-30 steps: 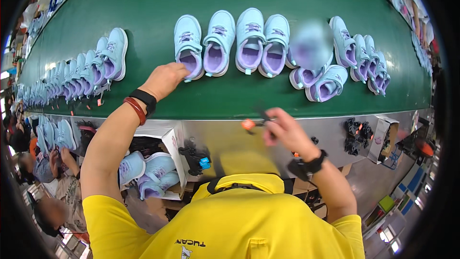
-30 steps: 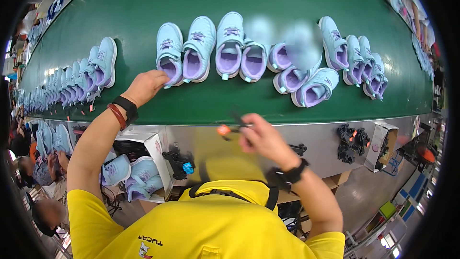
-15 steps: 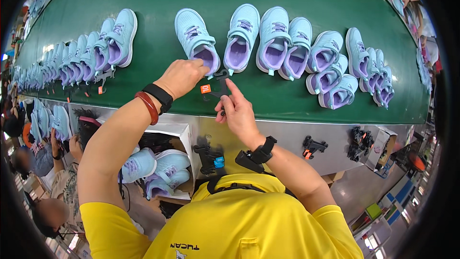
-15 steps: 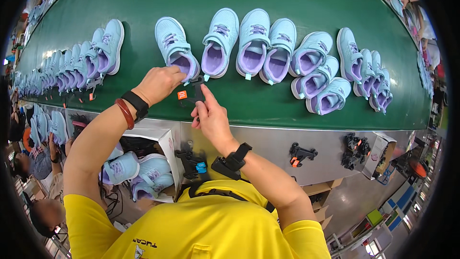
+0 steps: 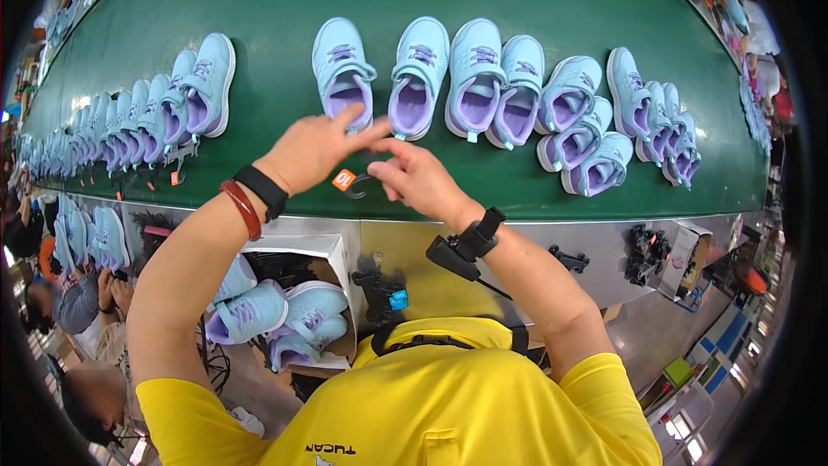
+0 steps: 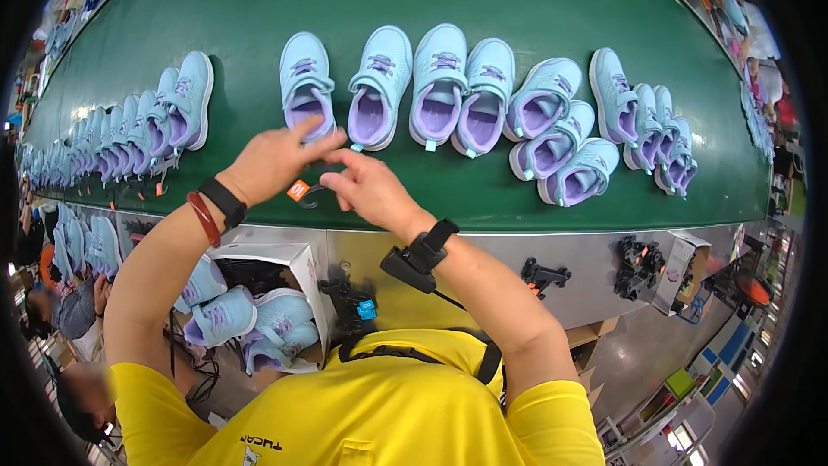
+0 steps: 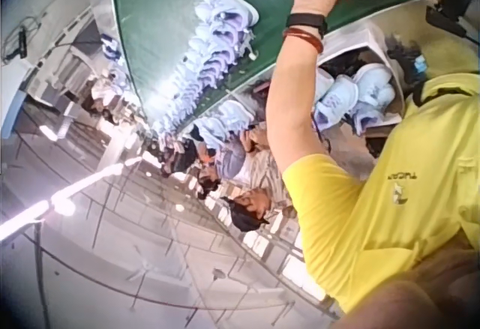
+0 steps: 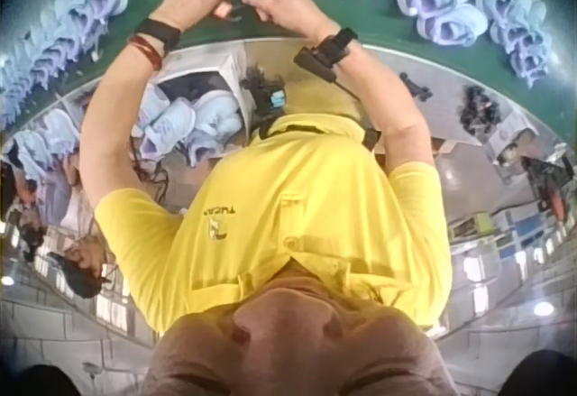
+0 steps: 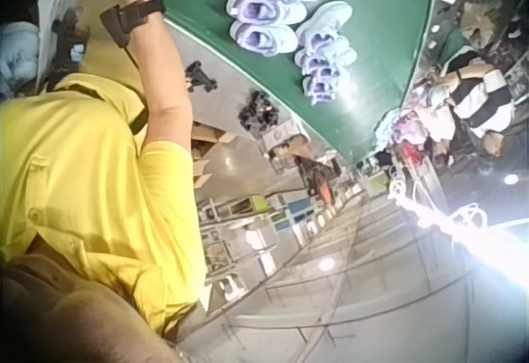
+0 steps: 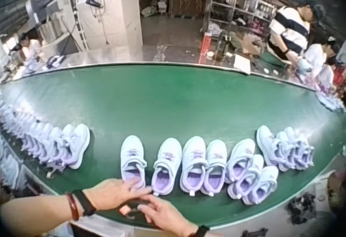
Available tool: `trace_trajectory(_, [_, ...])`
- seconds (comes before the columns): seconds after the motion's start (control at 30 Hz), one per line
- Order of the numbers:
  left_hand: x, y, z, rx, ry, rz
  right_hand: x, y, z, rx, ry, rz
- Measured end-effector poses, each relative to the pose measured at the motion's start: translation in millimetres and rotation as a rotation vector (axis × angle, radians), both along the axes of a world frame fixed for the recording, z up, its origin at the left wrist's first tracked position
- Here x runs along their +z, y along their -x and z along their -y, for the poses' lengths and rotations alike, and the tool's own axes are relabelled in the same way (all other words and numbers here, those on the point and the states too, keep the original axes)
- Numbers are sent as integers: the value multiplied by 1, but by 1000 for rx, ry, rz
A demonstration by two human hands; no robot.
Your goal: The person attaches black plastic security tags to pairs of light blue and purple sneakers arranged on a green conveyor belt. They pick up a tag, clip it onto the shoe's tongue, and move to the next pair, repeating the process for multiple shoes.
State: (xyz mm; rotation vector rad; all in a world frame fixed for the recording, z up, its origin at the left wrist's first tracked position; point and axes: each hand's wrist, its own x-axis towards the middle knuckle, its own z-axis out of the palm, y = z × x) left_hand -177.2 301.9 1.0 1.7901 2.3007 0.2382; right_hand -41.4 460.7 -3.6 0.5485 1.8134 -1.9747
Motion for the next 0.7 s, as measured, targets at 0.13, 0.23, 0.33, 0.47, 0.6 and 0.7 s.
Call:
trace_trajectory(0.13, [-9, 1, 10, 46, 175, 144, -4, 1, -17, 18, -736, -565])
trace_trajectory(0.23, [1, -1, 15, 119, 230, 151, -8, 9, -39, 161, -991, -656])
trace_trajectory(0.33, [5, -6, 21, 224, 207, 253, -23, 13, -43, 407, -1021, -478])
trace_trajectory(0.47, [-10, -8, 32, 320, 71, 339, -18, 26, -39, 410, -1232, -699])
trace_trajectory(0.6, [-6, -11, 25, 373, 115, 375, -16, 29, -40, 477, -1288, -777])
trace_trajectory(0.7, [-6, -12, 23, 406, 126, 398, -12, 31, -42, 508, -1299, -791])
